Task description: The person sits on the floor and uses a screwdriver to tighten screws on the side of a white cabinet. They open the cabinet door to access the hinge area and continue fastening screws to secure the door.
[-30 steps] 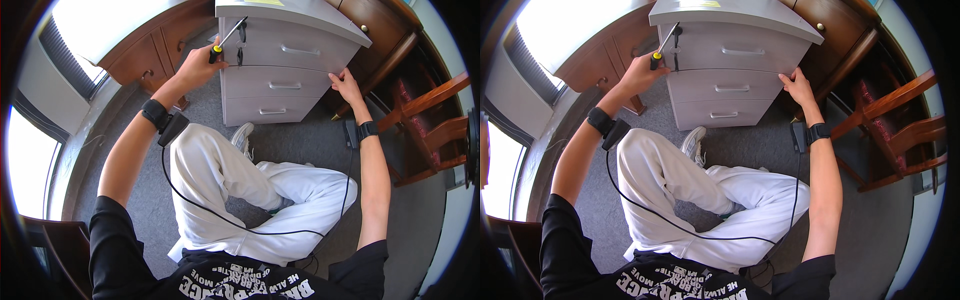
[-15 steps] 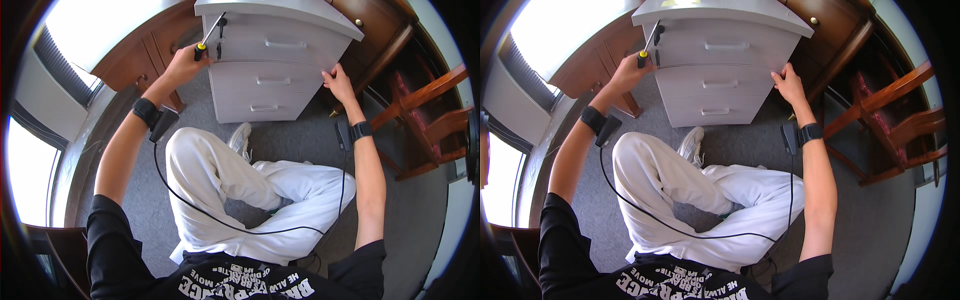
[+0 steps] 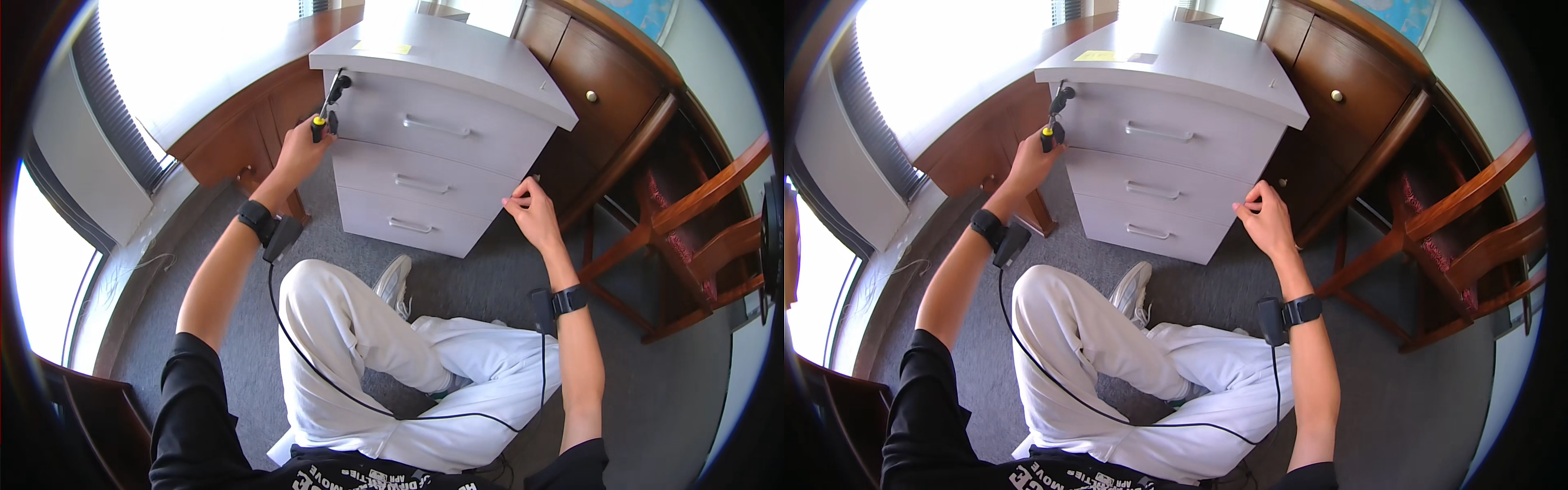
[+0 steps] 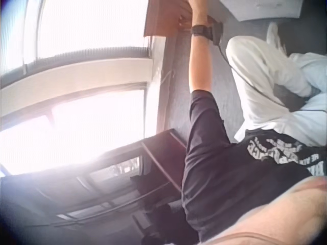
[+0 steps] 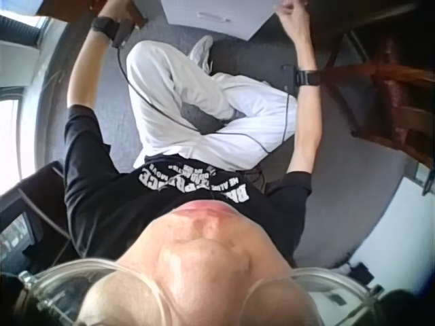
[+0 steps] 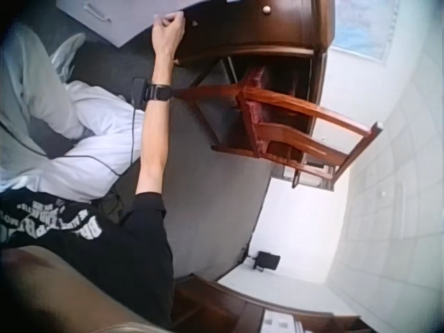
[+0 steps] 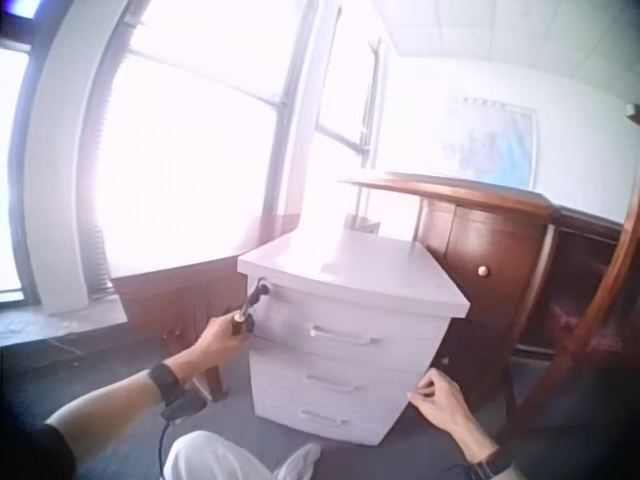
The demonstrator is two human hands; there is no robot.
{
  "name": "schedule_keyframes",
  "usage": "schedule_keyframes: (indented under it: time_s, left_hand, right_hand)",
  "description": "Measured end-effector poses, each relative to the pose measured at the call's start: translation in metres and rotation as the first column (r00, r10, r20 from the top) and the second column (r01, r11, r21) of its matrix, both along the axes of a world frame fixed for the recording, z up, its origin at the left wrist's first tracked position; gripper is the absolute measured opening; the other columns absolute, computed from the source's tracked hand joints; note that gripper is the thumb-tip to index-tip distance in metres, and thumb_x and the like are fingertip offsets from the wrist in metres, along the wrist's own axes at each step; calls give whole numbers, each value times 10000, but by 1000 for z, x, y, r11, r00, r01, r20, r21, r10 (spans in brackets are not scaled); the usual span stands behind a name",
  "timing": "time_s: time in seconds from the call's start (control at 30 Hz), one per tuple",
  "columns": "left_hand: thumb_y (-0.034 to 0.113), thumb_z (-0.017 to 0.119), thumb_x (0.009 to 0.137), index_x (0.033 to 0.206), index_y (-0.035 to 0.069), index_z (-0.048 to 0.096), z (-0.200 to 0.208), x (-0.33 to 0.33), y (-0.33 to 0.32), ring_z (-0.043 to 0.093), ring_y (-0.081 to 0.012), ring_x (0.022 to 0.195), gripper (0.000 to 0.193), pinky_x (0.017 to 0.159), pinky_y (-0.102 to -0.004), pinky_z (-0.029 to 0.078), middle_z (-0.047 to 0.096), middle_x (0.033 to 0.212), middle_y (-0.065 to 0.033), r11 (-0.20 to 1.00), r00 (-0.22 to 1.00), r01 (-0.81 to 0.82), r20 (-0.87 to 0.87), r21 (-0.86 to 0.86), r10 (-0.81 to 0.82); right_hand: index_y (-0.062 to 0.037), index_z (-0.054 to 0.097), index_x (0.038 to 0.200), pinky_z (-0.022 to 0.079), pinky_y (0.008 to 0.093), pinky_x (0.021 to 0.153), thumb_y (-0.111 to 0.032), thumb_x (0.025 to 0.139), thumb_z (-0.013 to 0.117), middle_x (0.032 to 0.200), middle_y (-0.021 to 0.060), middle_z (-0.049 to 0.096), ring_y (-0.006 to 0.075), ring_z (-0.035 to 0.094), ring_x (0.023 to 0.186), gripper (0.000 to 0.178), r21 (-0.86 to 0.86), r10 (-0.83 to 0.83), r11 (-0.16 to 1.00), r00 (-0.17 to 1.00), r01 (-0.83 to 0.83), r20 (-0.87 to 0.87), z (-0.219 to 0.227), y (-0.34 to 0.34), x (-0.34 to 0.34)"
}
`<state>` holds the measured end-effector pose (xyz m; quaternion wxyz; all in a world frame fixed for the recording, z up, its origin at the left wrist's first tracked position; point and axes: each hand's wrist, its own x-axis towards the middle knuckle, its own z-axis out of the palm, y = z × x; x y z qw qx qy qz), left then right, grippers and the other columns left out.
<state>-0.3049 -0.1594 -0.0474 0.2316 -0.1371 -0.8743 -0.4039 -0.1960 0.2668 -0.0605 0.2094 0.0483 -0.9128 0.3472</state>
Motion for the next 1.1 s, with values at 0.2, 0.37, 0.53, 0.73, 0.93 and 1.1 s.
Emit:
schedule_keyframes:
  time_s: [0.2, 0.37, 0.53, 0.73, 0.93, 1.1]
  left_hand:
    - [136, 704, 878, 876, -4, 549, -25, 8, 9, 583, -141, 782, 209, 752, -330, 493, 653, 805, -88, 984, 983, -156, 112, 86, 146]
    - [4, 654, 851, 798, 6, 462, -18, 47, 13, 663, -206, 1042, 199, 904, -334, 500, 702, 1138, -151, 882, 998, 61, -12, 467, -62]
    - [-65, 565, 871, 878, 25, 487, 7, 90, 49, 649, -235, 1126, 119, 954, -360, 499, 665, 1216, -142, 897, 966, 257, -128, 358, -225]
    - [-129, 480, 815, 1303, 56, 578, 43, 85, 89, 612, -232, 1187, 531, 957, -352, 525, 564, 1385, -133, 955, 917, 296, -271, -34, -294]
    - [-146, 489, 788, 1347, 50, 549, 37, 63, 94, 640, -250, 1105, 595, 895, -342, 529, 522, 1329, -134, 987, 973, 148, -172, -56, -156]
    - [-116, 541, 810, 1273, 6, 546, 30, 55, 86, 653, -255, 957, 479, 849, -358, 514, 547, 1208, -158, 986, 957, 128, -247, -107, -151]
  right_hand:
    - [8, 526, 913, 586, 377, 793, -71, 834, 732, 980, 167, 654, 319, 718, 970, 234, -180, 46, 983, 998, -37, 44, 2, -22, 5]
    - [19, 529, 890, 630, 363, 784, -35, 831, 713, 1019, 163, 592, 309, 708, 973, 201, -248, 87, 965, 996, -82, 10, -4, -40, 11]
    - [14, 546, 842, 619, 370, 820, 8, 809, 686, 1065, 140, 561, 309, 681, 950, 143, -273, 210, 934, 972, -232, -105, -20, -61, 17]
    - [34, 565, 828, 617, 337, 755, 12, 827, 681, 1235, 194, 567, 289, 732, 859, 118, -417, 279, 855, 952, -307, -128, -28, -86, 26]
    - [37, 577, 794, 582, 306, 632, 5, 841, 670, 1352, 251, 559, 239, 746, 702, 110, -442, 341, 836, 939, -325, -45, -23, -92, 32]
    - [26, 592, 793, 563, 303, 625, -11, 847, 656, 1376, 266, 557, 229, 734, 651, 92, -346, 337, 881, 941, -322, -18, -27, -88, 30]
